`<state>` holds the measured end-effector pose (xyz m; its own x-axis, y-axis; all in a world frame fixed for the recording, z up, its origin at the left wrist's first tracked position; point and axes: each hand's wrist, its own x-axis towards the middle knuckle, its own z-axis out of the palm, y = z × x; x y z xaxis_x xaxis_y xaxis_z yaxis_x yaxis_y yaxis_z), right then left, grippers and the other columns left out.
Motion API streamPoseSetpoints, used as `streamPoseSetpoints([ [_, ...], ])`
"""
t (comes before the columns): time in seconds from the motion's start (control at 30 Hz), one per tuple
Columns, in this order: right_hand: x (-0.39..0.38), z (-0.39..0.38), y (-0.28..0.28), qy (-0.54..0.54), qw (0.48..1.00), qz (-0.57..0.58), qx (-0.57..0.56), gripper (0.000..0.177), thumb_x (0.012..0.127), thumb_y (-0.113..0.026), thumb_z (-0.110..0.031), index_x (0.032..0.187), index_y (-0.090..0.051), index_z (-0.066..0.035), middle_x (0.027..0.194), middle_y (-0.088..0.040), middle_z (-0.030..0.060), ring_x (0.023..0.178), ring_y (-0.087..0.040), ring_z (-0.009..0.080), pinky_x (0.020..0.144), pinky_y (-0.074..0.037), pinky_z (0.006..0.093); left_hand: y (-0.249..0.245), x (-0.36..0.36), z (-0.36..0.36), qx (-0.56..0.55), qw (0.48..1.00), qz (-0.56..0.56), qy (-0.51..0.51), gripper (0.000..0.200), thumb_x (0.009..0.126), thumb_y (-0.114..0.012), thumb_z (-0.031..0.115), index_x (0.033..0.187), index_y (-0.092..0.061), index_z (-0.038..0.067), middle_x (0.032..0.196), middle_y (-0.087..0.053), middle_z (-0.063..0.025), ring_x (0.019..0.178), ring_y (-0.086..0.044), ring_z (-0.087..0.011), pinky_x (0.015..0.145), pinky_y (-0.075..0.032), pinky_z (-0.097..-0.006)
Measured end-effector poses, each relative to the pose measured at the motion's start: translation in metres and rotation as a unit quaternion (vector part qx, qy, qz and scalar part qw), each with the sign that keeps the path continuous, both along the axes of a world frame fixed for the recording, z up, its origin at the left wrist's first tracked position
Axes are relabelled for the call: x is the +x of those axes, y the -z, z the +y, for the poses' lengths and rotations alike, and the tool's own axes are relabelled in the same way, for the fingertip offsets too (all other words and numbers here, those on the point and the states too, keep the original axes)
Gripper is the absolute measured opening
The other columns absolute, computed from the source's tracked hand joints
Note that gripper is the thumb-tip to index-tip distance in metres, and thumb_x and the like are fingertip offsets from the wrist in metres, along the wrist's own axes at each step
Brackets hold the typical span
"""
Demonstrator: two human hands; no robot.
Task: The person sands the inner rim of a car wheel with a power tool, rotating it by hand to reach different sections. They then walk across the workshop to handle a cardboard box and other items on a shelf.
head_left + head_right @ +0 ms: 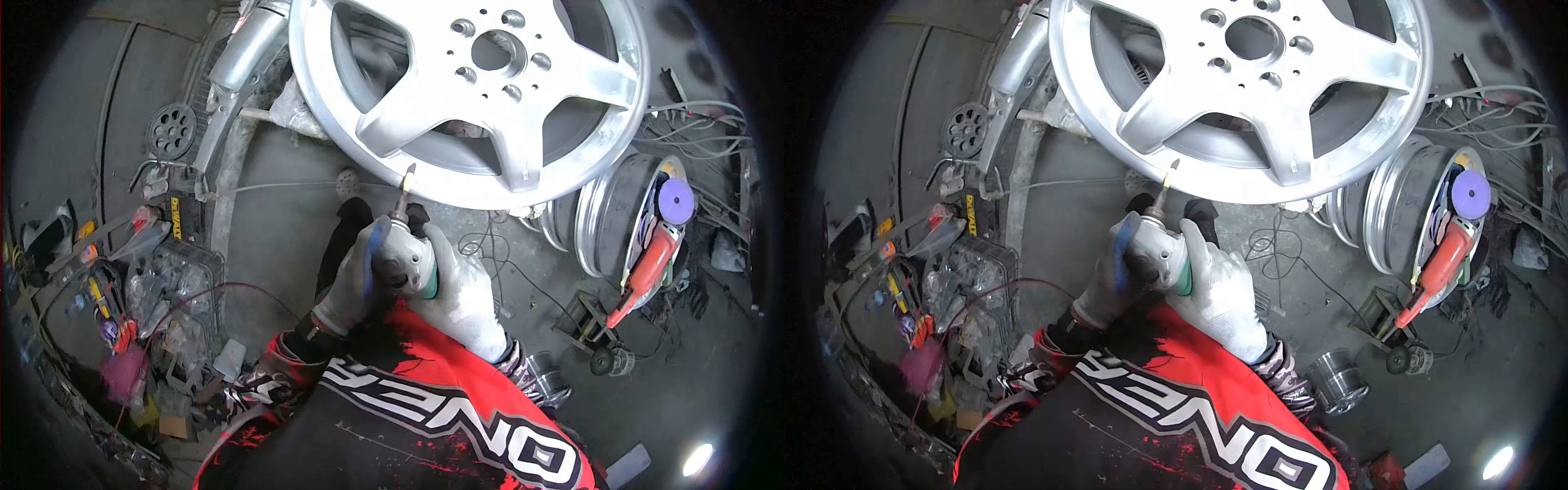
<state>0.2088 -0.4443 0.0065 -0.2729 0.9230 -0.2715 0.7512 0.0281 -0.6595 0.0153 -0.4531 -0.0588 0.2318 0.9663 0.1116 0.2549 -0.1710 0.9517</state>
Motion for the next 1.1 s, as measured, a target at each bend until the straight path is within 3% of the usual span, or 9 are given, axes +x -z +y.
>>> streamPoseSetpoints([
  [0.27,0.001,0.008,0.002,0.006,1.0,0.029,-0.008,0.089,0.073,-0.086,-0.026,0.146,-0.044,0.001,0.103,-0.071,0.0182,0.091,-0.071,0.0355,0.079,-0.052,0.0472,-0.003,-0.004,0.005,0.006,0.999,0.026,0.026,0.076,0.094,-0.076,0.015,0.153,-0.032,-0.007,0.137,-0.052,-0.025,0.12,-0.06,-0.0361,0.105,-0.049,-0.0448],
  [0.37,0.013,-0.006,0.004,0.025,0.999,0.007,-0.026,0.089,0.073,-0.086,-0.027,0.146,-0.044,0.0,0.105,-0.071,0.018,0.092,-0.071,0.0361,0.08,-0.052,0.047,0.018,0.009,-0.006,-0.133,0.986,-0.095,0.044,0.08,0.094,-0.077,0.017,0.155,-0.03,-0.004,0.136,-0.052,-0.0254,0.118,-0.061,-0.0359,0.104,-0.05,-0.0446],
  [0.47,0.014,-0.008,0.009,0.033,0.999,0.019,-0.002,0.089,0.073,-0.086,-0.026,0.147,-0.044,0.0,0.107,-0.071,0.0178,0.094,-0.071,0.0362,0.08,-0.052,0.0471,-0.001,0.016,0.002,-0.172,0.969,-0.172,0.05,0.066,0.097,-0.067,0.009,0.154,-0.035,0.0,0.133,-0.062,-0.0203,0.12,-0.064,-0.031,0.104,-0.05,-0.0422],
  [0.53,0.008,-0.004,0.01,0.024,0.999,0.023,-0.012,0.089,0.073,-0.086,-0.026,0.147,-0.044,0.0,0.108,-0.071,0.0177,0.094,-0.071,0.036,0.081,-0.052,0.0472,-0.003,0.013,0.001,-0.029,0.999,0.001,-0.019,0.051,0.106,-0.057,0.026,0.147,-0.046,-0.001,0.127,-0.065,-0.0151,0.115,-0.065,-0.0239,0.102,-0.05,-0.0381],
  [0.67,0.003,-0.002,0.01,0.015,1.0,0.016,-0.021,0.089,0.073,-0.086,-0.025,0.146,-0.043,0.0,0.11,-0.071,0.0184,0.098,-0.07,0.0357,0.082,-0.051,0.0471,0.012,0.006,-0.008,-0.079,0.996,-0.036,-0.025,0.051,0.109,-0.048,0.038,0.141,-0.053,-0.002,0.126,-0.066,-0.012,0.111,-0.065,-0.0195,0.102,-0.049,-0.0349],
  [0.73,0.008,-0.008,0.006,0.031,0.999,0.013,-0.005,0.089,0.072,-0.087,-0.027,0.146,-0.043,-0.001,0.109,-0.071,0.0189,0.097,-0.071,0.0362,0.081,-0.053,0.0474,0.006,0.005,-0.002,-0.128,0.976,-0.158,0.078,0.066,0.096,-0.069,0.001,0.154,-0.036,0.003,0.138,-0.055,-0.018,0.119,-0.061,-0.0274,0.103,-0.052,-0.0408],
  [0.87,0.021,-0.029,-0.011,0.112,0.992,0.011,0.049,0.091,0.072,-0.089,-0.031,0.146,-0.044,-0.002,0.105,-0.073,0.0212,0.092,-0.074,0.0386,0.079,-0.058,0.048,-0.007,0.028,0.005,-0.194,0.911,-0.338,0.135,0.051,0.104,-0.061,0.01,0.151,-0.042,0.002,0.135,-0.059,-0.0146,0.119,-0.061,-0.0222,0.102,-0.051,-0.0382],
  [0.97,0.023,-0.042,-0.028,0.191,0.98,-0.004,0.061,0.091,0.072,-0.089,-0.033,0.145,-0.044,-0.003,0.102,-0.073,0.0221,0.087,-0.075,0.0404,0.076,-0.061,0.0477,-0.049,0.042,0.03,-0.479,0.786,-0.351,0.168,0.042,0.111,-0.046,0.027,0.134,-0.058,-0.007,0.12,-0.069,-0.0103,0.115,-0.062,-0.016,0.103,-0.046,-0.031],
  [1.1,0.006,-0.056,-0.058,0.322,0.946,-0.012,0.036,0.088,0.072,-0.09,-0.031,0.144,-0.045,-0.007,0.107,-0.072,0.0226,0.095,-0.073,0.0417,0.079,-0.06,0.0501,-0.097,0.036,0.056,-0.399,0.837,-0.25,0.278,0.044,0.109,-0.05,0.026,0.138,-0.056,-0.006,0.126,-0.067,-0.01,0.117,-0.06,-0.0148,0.103,-0.045,-0.0288],
])
